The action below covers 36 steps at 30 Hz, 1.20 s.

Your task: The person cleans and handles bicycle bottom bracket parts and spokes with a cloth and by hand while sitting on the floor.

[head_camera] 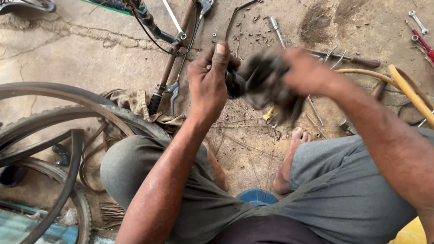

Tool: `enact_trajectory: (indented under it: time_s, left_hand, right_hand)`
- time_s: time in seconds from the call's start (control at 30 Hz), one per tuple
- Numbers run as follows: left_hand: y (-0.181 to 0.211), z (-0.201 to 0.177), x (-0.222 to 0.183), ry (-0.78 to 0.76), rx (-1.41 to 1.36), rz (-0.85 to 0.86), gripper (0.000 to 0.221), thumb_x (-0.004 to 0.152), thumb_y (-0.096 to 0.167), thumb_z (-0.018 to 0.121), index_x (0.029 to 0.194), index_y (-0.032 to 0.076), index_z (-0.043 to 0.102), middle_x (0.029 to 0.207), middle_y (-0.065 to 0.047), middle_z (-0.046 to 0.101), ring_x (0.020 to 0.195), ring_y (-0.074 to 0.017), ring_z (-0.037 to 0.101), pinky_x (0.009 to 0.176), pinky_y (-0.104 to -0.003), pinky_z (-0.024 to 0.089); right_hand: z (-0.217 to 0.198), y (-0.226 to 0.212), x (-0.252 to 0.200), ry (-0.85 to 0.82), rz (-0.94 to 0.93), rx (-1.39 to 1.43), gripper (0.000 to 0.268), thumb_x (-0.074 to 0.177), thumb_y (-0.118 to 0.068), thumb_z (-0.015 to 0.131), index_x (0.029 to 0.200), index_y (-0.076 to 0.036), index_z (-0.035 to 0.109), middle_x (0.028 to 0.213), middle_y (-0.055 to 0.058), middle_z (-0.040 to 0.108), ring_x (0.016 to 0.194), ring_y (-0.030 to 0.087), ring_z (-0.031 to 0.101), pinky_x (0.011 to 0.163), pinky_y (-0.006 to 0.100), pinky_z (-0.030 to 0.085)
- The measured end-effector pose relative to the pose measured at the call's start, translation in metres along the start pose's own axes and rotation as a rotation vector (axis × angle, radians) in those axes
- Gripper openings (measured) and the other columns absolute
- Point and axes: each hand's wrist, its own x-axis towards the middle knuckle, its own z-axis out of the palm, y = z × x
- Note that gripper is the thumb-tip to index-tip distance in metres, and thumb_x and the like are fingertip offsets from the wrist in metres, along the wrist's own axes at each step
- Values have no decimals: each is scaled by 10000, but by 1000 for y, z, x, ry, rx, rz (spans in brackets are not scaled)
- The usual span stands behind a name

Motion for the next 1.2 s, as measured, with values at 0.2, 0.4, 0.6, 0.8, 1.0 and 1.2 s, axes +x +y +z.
enact_trajectory:
  time_s: [0.2, 0.4, 0.6, 0.8, 1.0, 1.2]
  left_hand:
    - [-6, 14, 3, 204, -173, 68, 332, 1093, 365, 595, 944, 71, 632, 743, -32, 624, 633, -90, 534, 539, -258, 444]
    - [16, 28, 8, 313, -605, -142, 235, 1071, 261, 570, 1012, 55, 665, 776, 9, 620, 686, -81, 547, 606, -227, 495]
    - [34, 37, -13, -22, -363, -11, 330, 1103, 305, 526, 922, 61, 653, 712, -9, 600, 588, -94, 516, 542, -251, 433]
    - [72, 15, -16, -734, -543, -160, 414, 1133, 348, 512, 900, 34, 646, 710, -33, 568, 553, -99, 463, 590, -302, 430]
    - [51, 32, 1, -140, -237, 11, 454, 1145, 354, 476, 827, 54, 597, 631, 0, 544, 534, -84, 477, 505, -264, 389]
    - [42, 30, 11, 12, -343, 12, 369, 1127, 283, 476, 881, 43, 610, 620, -3, 553, 487, -88, 487, 451, -263, 415]
  right_hand:
    - [10, -19, -18, 190, -108, 152, 750, 819, -252, 780, 1505, -211, 480, 1301, 119, 623, 1150, 275, 678, 941, 423, 642]
    - [74, -7, -3, 616, -718, -697, 803, 920, -354, 830, 1502, 12, 416, 1391, 240, 553, 1325, 349, 454, 1044, 532, 402]
    - [44, -5, 19, -165, -179, -227, 451, 844, -348, 741, 1224, -109, 704, 1122, 82, 761, 1086, 228, 759, 1030, 366, 590]
    - [74, 48, 11, -963, -258, 672, 639, 695, -80, 906, 1284, -8, 670, 1208, 112, 714, 1141, 240, 670, 986, 408, 581]
    - [73, 29, 40, 56, -300, -154, 227, 892, -244, 783, 965, -29, 766, 970, 149, 797, 873, 234, 801, 842, 382, 652]
    - [62, -18, 28, 64, -286, -58, 209, 901, -209, 747, 1061, -78, 724, 922, 113, 799, 895, 224, 785, 931, 329, 610]
